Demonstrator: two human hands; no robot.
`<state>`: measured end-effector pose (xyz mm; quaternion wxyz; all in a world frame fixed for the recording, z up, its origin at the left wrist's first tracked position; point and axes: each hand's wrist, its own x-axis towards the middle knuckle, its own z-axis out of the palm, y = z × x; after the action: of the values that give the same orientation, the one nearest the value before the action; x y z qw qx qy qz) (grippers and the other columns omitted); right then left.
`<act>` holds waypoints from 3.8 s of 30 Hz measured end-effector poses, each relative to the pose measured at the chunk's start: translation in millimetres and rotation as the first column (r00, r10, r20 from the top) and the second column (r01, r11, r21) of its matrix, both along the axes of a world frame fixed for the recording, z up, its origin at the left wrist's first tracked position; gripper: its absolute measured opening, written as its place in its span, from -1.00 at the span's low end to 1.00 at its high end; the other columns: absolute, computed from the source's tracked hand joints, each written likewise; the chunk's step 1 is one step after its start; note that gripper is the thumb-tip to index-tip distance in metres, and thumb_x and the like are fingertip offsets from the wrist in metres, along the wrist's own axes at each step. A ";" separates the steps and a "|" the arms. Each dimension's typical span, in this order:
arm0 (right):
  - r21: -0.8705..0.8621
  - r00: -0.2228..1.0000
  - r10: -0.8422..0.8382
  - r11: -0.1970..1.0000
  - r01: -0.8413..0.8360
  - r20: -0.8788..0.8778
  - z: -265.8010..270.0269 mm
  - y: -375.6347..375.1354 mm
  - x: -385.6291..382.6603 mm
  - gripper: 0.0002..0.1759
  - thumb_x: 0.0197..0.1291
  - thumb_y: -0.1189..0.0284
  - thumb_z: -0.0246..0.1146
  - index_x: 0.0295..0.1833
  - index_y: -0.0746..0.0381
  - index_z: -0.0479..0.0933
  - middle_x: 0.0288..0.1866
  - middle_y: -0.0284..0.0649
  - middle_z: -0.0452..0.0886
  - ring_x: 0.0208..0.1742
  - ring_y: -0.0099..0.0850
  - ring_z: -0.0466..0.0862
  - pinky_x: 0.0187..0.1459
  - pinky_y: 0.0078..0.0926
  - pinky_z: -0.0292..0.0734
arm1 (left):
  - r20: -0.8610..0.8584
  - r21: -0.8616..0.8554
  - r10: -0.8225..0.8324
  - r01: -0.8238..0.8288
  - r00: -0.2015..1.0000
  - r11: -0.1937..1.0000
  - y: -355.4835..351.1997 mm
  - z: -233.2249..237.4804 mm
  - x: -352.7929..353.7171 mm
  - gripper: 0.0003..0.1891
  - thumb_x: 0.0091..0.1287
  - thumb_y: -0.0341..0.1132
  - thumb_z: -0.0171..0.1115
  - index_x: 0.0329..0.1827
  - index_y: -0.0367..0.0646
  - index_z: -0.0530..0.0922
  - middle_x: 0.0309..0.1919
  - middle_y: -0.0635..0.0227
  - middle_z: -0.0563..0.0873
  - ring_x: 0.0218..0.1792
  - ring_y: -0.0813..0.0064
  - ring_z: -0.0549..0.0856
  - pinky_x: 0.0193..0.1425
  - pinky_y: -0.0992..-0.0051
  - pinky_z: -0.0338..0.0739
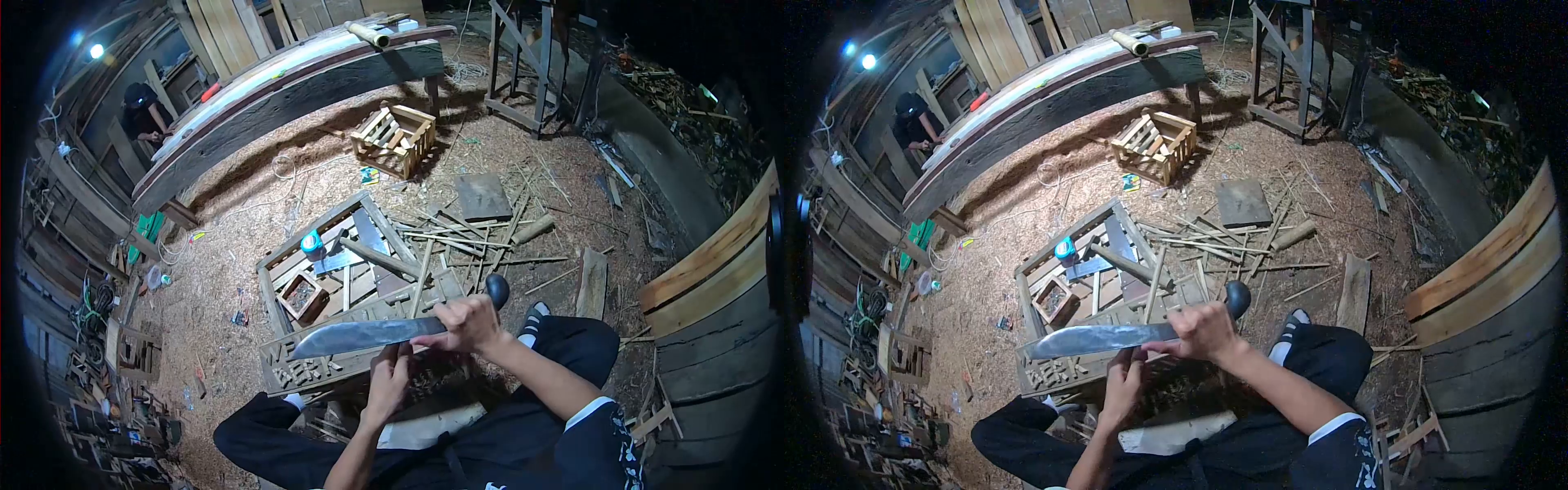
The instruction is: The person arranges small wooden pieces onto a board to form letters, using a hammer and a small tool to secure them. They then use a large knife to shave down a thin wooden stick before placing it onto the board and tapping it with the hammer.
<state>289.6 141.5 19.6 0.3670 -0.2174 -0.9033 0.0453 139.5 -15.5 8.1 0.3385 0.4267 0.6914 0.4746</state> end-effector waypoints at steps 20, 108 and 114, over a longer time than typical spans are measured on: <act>-0.458 0.965 -0.259 0.854 0.246 0.036 50.6 2.0 5.9 -0.14 0.25 -0.53 0.11 0.03 0.08 0.68 -0.59 -0.12 0.67 -0.45 -0.13 0.80 -0.41 -0.13 0.59 | 0.270 -0.110 -0.121 0.155 0.955 0.982 -22.8 5.4 -48.4 -0.64 0.68 -0.06 0.12 0.07 -0.23 0.58 -0.48 0.49 0.51 -0.47 0.70 0.45 -0.42 0.55 0.28; -0.081 0.999 -0.017 0.997 0.019 0.031 14.1 -12.6 -9.8 -0.20 0.30 -0.36 0.26 -0.64 0.13 0.41 -0.71 -0.13 0.54 -0.70 -0.16 0.63 -0.60 -0.23 0.50 | -0.332 0.076 0.032 -0.007 0.943 0.997 -2.0 21.5 2.6 -0.80 0.61 -0.39 0.12 -0.16 -0.35 0.59 -0.47 -0.19 0.64 -0.43 -0.22 0.69 -0.38 0.04 0.46; 0.011 0.997 -0.051 0.999 0.050 0.063 0.7 5.4 -9.2 -0.17 0.25 -0.42 0.25 -0.66 0.13 0.49 -0.76 -0.18 0.55 -0.73 -0.28 0.63 -0.65 -0.32 0.49 | -0.329 0.072 0.062 -0.040 0.942 0.997 5.8 31.6 4.6 -0.80 0.60 -0.40 0.13 -0.15 -0.37 0.61 -0.49 -0.14 0.66 -0.46 -0.17 0.71 -0.40 0.09 0.49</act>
<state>280.4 146.8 20.3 0.3403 -0.2399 -0.9088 0.0250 144.0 -9.7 39.6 0.1913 0.4930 0.7337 0.4268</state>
